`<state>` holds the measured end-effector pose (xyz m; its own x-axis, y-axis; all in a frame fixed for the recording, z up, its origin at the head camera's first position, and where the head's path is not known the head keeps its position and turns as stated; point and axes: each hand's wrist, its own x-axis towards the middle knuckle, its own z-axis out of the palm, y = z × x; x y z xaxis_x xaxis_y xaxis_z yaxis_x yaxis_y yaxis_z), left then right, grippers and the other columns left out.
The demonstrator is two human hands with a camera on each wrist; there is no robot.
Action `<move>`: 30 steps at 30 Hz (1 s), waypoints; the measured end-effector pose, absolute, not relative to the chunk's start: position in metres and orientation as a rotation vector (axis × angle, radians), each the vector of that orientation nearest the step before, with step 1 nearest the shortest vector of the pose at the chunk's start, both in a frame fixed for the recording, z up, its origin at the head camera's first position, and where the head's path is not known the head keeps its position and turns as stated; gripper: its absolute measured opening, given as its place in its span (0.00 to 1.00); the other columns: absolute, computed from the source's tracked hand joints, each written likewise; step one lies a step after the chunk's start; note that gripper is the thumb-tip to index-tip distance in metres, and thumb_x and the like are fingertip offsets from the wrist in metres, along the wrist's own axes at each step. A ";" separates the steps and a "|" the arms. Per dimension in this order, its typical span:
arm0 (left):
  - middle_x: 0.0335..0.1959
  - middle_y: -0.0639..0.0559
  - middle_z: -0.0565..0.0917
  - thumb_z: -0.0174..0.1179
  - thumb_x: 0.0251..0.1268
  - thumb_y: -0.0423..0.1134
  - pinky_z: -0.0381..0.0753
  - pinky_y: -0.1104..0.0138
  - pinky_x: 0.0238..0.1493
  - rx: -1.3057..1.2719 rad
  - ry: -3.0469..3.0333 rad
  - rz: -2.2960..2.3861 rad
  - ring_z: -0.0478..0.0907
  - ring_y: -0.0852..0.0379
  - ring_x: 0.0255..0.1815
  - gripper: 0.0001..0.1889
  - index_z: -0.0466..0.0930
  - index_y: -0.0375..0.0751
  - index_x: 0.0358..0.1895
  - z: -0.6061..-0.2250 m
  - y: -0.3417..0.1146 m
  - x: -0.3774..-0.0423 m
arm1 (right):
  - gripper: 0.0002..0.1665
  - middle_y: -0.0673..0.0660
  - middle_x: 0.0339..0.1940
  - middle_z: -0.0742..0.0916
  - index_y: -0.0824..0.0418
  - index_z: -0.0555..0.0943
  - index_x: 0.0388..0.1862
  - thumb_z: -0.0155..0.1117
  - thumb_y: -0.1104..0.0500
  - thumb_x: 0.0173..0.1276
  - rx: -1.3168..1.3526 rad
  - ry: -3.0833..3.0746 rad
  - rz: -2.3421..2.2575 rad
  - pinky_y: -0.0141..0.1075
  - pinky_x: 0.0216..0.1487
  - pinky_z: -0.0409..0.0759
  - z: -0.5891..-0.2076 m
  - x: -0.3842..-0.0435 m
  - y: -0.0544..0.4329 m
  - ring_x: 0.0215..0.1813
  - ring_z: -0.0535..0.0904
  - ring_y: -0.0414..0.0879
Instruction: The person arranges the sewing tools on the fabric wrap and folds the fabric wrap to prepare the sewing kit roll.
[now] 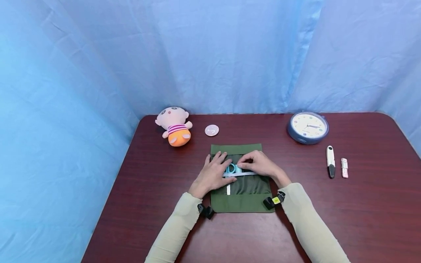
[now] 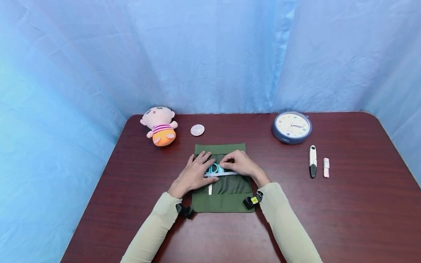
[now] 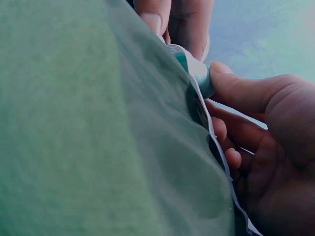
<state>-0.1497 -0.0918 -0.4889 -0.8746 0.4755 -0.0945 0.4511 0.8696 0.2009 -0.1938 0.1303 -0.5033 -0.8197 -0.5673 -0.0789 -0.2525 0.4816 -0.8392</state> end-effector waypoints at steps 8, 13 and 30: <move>0.75 0.47 0.70 0.62 0.63 0.65 0.66 0.41 0.73 0.723 2.994 0.212 0.65 0.46 0.78 0.35 0.76 0.49 0.68 -0.493 -0.090 -0.149 | 0.07 0.53 0.36 0.91 0.54 0.90 0.40 0.66 0.55 0.71 -0.704 2.400 -1.284 0.30 0.35 0.75 -0.505 -0.192 0.128 0.31 0.78 0.37; 0.75 0.47 0.70 0.62 0.63 0.65 0.67 0.41 0.72 0.734 2.991 0.228 0.65 0.45 0.78 0.35 0.76 0.49 0.68 -0.494 -0.091 -0.149 | 0.07 0.53 0.37 0.91 0.54 0.90 0.40 0.66 0.56 0.71 -0.704 2.402 -1.290 0.30 0.35 0.75 -0.506 -0.192 0.128 0.31 0.78 0.37; 0.81 0.46 0.59 0.62 0.65 0.62 0.53 0.37 0.78 0.759 2.821 0.316 0.54 0.46 0.83 0.41 0.61 0.50 0.78 -0.443 -0.089 -0.162 | 0.08 0.54 0.35 0.90 0.55 0.89 0.41 0.65 0.55 0.72 -0.758 2.360 -1.333 0.30 0.34 0.75 -0.510 -0.193 0.132 0.29 0.77 0.37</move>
